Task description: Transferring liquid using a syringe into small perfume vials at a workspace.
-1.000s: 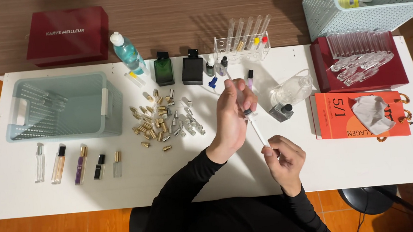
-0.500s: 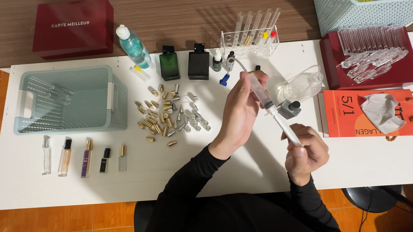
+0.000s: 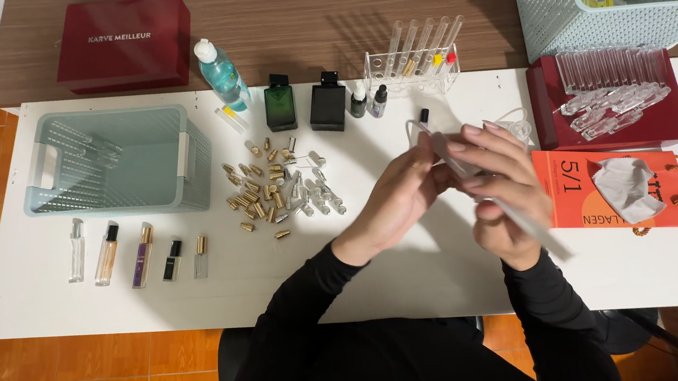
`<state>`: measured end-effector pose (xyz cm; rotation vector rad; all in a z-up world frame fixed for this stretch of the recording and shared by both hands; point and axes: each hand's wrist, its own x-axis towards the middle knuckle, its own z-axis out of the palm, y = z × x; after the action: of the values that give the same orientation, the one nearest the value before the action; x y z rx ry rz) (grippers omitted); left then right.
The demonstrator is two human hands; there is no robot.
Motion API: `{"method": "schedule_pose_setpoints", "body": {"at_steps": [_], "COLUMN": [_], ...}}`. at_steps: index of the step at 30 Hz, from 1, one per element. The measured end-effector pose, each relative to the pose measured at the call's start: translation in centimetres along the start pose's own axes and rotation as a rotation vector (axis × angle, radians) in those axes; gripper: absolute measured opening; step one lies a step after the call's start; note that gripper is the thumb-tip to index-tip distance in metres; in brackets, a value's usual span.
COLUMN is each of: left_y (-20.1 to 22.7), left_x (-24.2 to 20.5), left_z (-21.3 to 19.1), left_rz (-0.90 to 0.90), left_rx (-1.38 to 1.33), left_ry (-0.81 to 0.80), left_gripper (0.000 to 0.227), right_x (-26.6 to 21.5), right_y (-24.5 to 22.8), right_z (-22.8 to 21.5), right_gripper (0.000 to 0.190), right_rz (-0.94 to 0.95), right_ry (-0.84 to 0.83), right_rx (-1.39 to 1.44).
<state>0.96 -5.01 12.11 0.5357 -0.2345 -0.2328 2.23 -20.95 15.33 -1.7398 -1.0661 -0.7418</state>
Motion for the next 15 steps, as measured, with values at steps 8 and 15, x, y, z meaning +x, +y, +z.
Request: {"method": "schedule_pose_setpoints", "body": {"at_steps": [8,15], "left_y": [5.2,6.7], "left_x": [-1.7,-0.7], "left_z": [1.9,3.0], "left_rz": [0.069,0.632], "left_rx": [1.047,1.474], "left_ry": [-0.189,-0.086], "left_gripper": [0.031,0.034], "right_x": [-0.2,-1.1], "right_y": [1.9,2.7], "right_z": [-0.6,-1.6], "right_gripper": [0.029,0.015], "right_rz": [0.171,0.377], "right_ry": [0.460,0.456], "right_rx": [0.420,0.901]}}
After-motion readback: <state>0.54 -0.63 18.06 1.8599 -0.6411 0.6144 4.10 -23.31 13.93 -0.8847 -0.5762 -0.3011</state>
